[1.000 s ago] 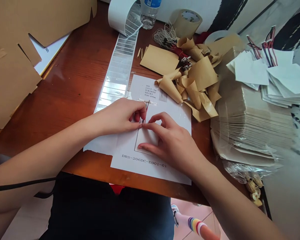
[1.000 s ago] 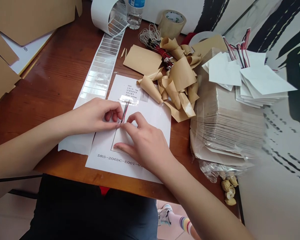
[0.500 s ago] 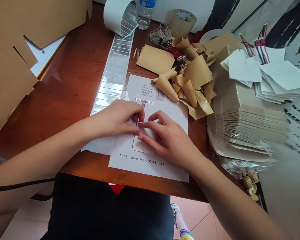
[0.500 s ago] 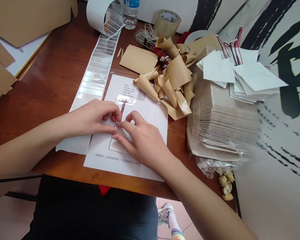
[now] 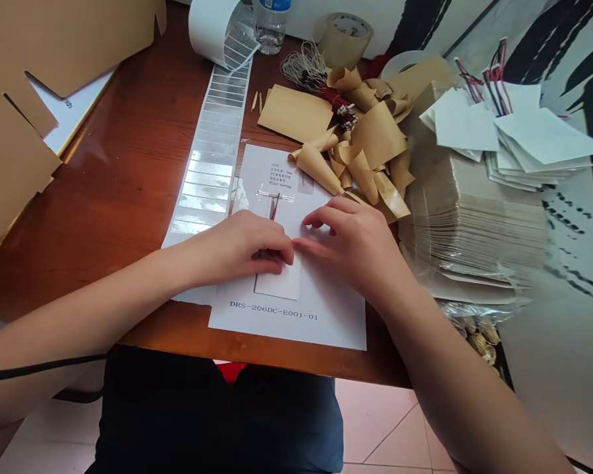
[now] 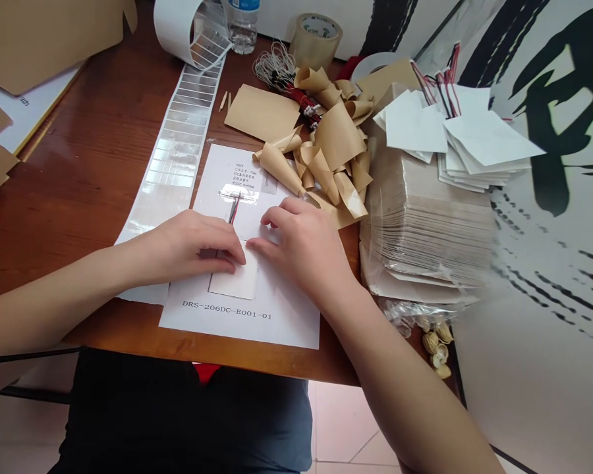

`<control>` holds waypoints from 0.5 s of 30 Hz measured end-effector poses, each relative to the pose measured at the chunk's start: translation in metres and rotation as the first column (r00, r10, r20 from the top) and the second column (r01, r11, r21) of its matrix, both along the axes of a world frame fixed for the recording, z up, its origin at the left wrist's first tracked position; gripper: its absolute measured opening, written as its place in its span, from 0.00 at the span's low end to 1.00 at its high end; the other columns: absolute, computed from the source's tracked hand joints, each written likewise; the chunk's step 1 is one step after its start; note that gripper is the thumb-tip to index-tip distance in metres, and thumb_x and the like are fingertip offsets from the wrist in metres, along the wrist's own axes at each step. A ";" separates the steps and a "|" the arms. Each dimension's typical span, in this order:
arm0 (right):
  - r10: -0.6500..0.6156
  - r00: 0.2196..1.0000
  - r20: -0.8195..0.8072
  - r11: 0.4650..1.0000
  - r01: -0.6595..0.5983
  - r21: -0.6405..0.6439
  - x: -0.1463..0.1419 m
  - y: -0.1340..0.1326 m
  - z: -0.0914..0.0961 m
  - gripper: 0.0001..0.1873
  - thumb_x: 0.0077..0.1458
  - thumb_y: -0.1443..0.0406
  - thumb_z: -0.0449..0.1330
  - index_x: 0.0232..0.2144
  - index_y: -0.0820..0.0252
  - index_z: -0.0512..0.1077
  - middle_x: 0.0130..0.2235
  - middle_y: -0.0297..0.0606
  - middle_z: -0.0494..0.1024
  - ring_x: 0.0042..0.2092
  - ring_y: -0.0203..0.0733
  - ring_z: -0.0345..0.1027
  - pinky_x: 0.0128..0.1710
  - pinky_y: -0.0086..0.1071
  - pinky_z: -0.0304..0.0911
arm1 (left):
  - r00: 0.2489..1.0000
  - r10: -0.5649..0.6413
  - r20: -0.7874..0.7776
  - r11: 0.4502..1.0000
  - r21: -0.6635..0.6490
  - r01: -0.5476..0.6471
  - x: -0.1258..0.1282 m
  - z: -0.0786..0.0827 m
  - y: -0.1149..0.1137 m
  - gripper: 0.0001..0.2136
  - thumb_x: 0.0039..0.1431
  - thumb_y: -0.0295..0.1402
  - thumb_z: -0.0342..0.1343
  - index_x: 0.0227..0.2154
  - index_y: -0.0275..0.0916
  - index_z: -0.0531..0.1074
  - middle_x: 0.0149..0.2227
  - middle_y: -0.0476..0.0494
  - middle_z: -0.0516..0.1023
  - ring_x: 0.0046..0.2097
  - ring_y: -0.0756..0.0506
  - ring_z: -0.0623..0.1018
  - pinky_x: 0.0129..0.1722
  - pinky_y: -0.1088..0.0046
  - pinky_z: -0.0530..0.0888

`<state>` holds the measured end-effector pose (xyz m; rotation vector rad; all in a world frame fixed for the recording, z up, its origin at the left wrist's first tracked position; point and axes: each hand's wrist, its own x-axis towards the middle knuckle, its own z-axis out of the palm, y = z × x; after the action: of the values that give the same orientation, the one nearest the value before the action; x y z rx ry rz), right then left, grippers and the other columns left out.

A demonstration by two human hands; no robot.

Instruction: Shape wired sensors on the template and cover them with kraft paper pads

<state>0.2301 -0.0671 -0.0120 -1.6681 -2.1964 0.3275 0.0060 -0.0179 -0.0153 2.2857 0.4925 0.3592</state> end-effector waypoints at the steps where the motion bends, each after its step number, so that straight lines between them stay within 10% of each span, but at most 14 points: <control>1: 0.006 1.000 0.004 1.000 -0.006 -0.015 0.001 0.001 0.001 0.10 0.57 0.58 0.68 0.35 0.59 0.79 0.36 0.42 0.77 0.35 0.45 0.70 0.35 0.38 0.63 | 1.000 -0.018 0.010 0.999 0.033 0.018 0.000 -0.001 -0.001 0.04 0.62 0.25 0.63 0.34 0.40 0.81 0.37 0.49 0.84 0.39 0.50 0.81 0.43 0.76 0.75; 15: -0.075 0.985 0.152 0.997 0.079 -0.017 0.011 -0.003 -0.014 0.33 0.54 0.39 0.66 0.53 0.51 0.72 0.54 0.50 0.70 0.55 0.64 0.65 0.51 0.56 0.61 | 0.986 -0.139 -0.088 0.954 0.255 0.157 -0.002 -0.003 -0.012 0.07 0.66 0.30 0.61 0.35 0.43 0.85 0.45 0.47 0.87 0.51 0.43 0.80 0.47 0.69 0.78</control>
<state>0.2409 -0.0701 -0.0255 -1.8402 -2.2350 0.2119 0.0045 -0.0301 -0.0180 2.5811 0.3197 0.2840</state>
